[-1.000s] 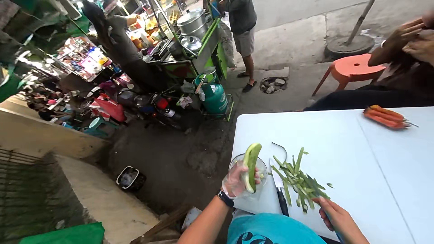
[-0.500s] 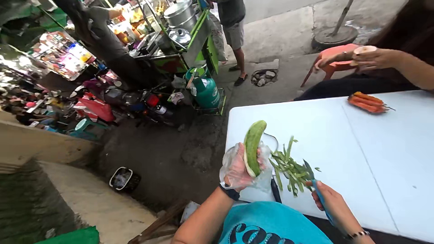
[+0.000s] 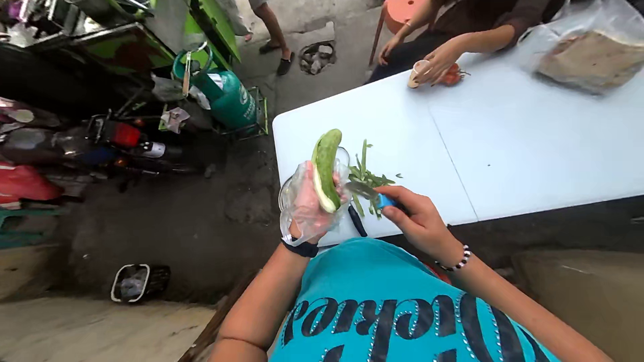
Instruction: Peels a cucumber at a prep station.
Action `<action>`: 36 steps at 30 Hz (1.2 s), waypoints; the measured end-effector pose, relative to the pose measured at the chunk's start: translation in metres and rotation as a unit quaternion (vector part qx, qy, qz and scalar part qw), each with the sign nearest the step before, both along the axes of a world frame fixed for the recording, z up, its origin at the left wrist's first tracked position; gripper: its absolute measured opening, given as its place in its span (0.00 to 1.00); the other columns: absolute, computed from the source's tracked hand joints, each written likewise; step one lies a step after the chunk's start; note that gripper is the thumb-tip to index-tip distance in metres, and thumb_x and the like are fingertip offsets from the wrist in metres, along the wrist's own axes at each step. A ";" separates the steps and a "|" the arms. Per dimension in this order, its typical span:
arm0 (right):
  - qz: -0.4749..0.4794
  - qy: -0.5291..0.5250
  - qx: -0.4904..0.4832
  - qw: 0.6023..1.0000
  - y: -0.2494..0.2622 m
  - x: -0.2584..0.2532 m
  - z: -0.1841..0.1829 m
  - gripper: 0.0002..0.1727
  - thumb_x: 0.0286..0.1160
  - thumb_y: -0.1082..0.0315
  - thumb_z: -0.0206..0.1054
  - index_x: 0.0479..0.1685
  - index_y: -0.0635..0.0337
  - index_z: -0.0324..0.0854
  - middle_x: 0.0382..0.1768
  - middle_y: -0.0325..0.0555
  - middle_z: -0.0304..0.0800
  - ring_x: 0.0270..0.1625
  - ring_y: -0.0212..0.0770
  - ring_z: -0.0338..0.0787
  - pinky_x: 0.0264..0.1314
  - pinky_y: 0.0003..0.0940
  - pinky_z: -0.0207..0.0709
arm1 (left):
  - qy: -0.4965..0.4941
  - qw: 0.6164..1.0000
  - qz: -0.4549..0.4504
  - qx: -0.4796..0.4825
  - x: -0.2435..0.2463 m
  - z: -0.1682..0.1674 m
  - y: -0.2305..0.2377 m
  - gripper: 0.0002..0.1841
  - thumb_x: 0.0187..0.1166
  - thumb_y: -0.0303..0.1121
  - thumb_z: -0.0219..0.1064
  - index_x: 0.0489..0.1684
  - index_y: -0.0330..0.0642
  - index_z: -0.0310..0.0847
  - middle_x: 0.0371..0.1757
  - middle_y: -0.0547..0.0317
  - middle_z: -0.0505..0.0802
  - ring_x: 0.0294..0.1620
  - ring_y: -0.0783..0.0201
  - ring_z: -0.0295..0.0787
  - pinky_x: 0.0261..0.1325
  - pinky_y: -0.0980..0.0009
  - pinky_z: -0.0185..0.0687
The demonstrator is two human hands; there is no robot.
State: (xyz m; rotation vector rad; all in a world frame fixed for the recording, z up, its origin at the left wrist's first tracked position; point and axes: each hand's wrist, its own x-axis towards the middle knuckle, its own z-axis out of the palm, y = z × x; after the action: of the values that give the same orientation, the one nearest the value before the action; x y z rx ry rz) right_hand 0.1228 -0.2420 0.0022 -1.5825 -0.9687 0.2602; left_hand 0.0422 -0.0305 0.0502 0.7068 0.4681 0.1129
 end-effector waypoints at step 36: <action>-0.083 -0.188 -0.036 0.978 -0.010 -0.008 -0.015 0.22 0.89 0.50 0.58 0.61 0.55 0.90 0.29 0.41 0.82 0.30 0.35 0.81 0.31 0.31 0.75 | 0.080 0.976 0.024 -0.202 0.020 0.012 -0.031 0.33 0.85 0.68 0.39 0.49 0.49 0.79 0.30 0.60 0.84 0.25 0.66 0.83 0.27 0.72 0.82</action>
State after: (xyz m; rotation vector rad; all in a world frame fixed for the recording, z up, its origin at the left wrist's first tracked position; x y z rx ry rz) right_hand 0.1148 -0.2519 -0.0129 -1.8063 -1.1144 -0.1295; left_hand 0.0622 -0.0614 0.0620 0.3053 0.6414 0.0036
